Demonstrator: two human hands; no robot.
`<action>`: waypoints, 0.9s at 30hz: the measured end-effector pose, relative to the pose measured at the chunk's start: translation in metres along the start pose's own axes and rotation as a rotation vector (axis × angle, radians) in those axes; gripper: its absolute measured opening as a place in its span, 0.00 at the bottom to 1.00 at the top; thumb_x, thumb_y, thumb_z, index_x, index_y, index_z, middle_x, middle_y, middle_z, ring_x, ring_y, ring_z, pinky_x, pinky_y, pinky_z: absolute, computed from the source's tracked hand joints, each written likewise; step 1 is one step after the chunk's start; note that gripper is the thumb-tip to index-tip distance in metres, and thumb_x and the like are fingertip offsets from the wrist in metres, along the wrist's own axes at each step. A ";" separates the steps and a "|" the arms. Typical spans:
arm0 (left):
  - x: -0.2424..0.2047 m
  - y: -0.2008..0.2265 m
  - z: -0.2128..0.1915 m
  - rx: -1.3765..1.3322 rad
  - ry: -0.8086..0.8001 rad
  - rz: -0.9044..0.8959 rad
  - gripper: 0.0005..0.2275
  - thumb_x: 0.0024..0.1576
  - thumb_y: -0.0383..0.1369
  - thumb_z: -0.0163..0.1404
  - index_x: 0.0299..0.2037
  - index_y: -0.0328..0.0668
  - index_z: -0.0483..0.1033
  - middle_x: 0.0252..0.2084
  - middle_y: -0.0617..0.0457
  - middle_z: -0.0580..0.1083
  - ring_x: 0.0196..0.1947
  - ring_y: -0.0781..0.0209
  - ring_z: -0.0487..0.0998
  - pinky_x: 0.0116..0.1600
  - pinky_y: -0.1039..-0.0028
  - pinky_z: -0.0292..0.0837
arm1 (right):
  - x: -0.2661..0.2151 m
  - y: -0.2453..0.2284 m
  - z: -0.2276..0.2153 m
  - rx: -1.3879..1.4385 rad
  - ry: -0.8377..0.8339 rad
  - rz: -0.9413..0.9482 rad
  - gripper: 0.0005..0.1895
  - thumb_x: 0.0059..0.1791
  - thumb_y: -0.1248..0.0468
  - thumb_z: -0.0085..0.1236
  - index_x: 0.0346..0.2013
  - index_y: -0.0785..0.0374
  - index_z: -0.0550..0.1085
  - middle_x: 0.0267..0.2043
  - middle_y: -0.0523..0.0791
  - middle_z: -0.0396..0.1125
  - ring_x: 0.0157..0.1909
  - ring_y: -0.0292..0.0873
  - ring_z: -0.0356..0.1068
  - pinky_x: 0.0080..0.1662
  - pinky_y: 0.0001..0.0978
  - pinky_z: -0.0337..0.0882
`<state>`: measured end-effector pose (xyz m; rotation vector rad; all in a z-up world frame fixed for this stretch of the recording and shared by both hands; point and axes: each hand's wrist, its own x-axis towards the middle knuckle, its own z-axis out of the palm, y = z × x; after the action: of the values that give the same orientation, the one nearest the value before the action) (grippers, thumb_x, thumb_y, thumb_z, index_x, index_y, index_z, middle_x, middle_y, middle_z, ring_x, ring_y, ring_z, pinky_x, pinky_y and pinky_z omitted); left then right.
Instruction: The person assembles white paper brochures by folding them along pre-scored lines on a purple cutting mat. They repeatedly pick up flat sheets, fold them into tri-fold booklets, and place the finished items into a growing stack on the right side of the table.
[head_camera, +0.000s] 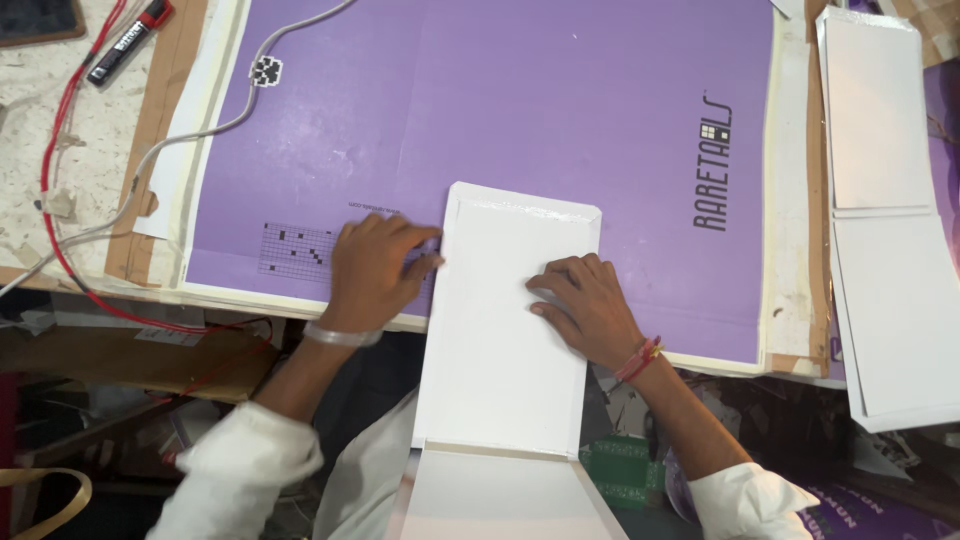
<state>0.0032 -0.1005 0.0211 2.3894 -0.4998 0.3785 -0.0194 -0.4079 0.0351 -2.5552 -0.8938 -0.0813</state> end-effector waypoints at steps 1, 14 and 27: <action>0.011 -0.002 0.003 0.009 -0.022 -0.009 0.12 0.54 0.42 0.60 0.43 0.47 0.83 0.31 0.55 0.75 0.32 0.54 0.73 0.39 0.59 0.63 | 0.000 -0.002 0.001 -0.002 -0.008 0.030 0.14 0.49 0.57 0.63 0.47 0.56 0.77 0.49 0.43 0.67 0.49 0.46 0.62 0.51 0.41 0.60; 0.047 -0.010 0.001 0.124 -0.295 -0.007 0.22 0.51 0.43 0.61 0.55 0.50 0.76 0.30 0.54 0.75 0.26 0.55 0.76 0.28 0.61 0.68 | -0.001 -0.001 0.006 -0.015 -0.071 0.078 0.15 0.50 0.56 0.61 0.48 0.57 0.75 0.51 0.44 0.65 0.49 0.46 0.60 0.50 0.41 0.59; 0.081 0.002 -0.002 0.365 -0.548 -0.026 0.23 0.50 0.48 0.63 0.52 0.51 0.73 0.29 0.53 0.78 0.31 0.48 0.81 0.29 0.55 0.70 | -0.011 0.034 -0.024 -0.128 0.197 0.430 0.23 0.46 0.52 0.67 0.50 0.62 0.77 0.49 0.44 0.69 0.52 0.46 0.62 0.53 0.44 0.59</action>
<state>0.0736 -0.1212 0.0552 2.8534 -0.6852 -0.2335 -0.0058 -0.4483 0.0421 -2.7388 -0.2635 -0.2618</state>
